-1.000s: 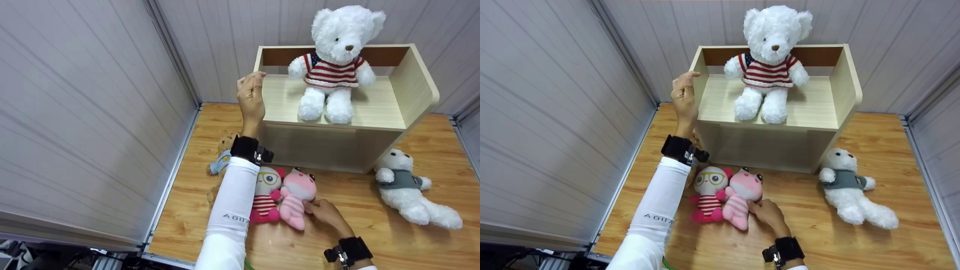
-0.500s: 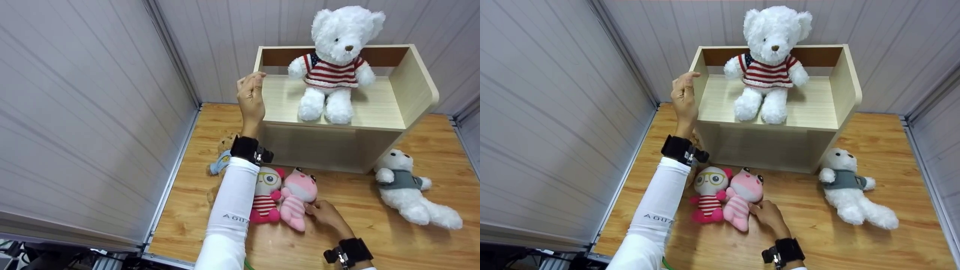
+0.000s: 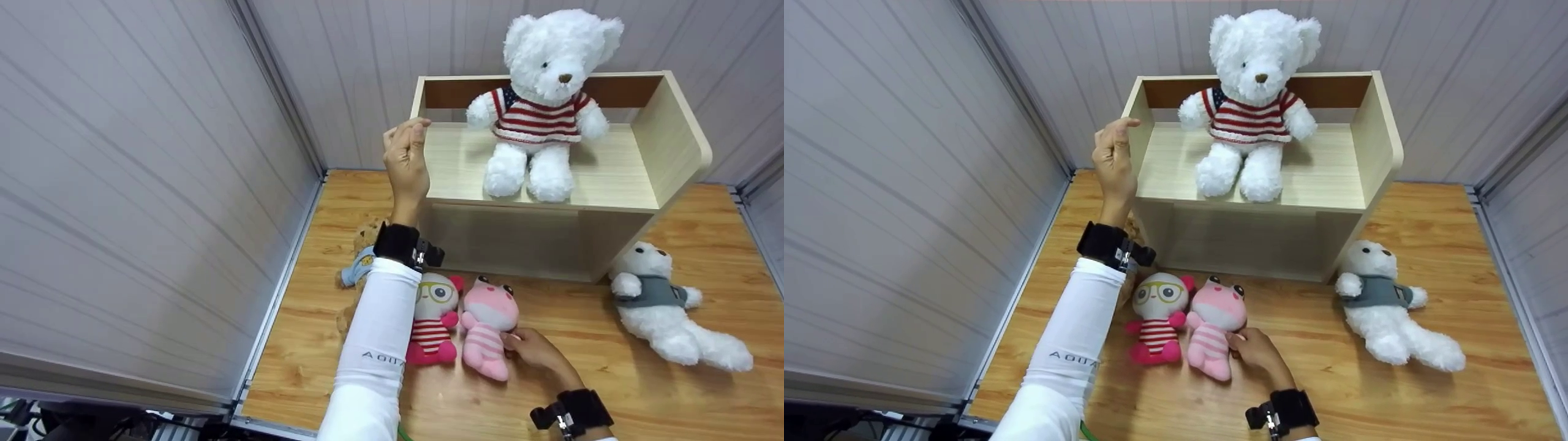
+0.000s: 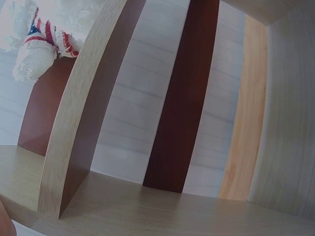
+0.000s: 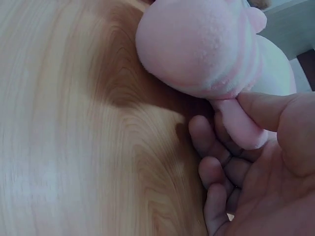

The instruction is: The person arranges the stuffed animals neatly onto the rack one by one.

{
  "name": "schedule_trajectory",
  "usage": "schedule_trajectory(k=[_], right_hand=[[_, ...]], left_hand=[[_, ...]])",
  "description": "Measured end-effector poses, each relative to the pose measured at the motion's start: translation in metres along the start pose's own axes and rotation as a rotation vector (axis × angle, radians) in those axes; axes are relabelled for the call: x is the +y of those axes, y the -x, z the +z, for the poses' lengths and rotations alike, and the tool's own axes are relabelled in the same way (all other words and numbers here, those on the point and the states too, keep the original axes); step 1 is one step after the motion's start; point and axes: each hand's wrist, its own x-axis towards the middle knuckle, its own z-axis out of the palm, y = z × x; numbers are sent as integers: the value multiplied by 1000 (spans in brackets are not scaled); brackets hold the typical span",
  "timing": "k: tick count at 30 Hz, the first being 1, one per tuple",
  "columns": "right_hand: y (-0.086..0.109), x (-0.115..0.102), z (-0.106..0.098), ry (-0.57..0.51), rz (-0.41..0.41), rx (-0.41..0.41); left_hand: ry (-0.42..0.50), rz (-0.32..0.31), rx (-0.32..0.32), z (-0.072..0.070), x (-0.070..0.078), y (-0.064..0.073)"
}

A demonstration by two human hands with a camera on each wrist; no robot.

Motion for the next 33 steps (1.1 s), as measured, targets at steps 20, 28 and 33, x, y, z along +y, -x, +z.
schedule_trajectory(k=[20, 28, 33], right_hand=[[4, 11, -17, -260, 64, -76], [7, 10, -19, -279, 86, -77], [8, 11, -19, -299, 93, -75]], left_hand=[[5, -16, 9, 1, 0, 0], [6, 1, 21, 3, 1, -1], [11, -2, 19, 3, 2, -1]])
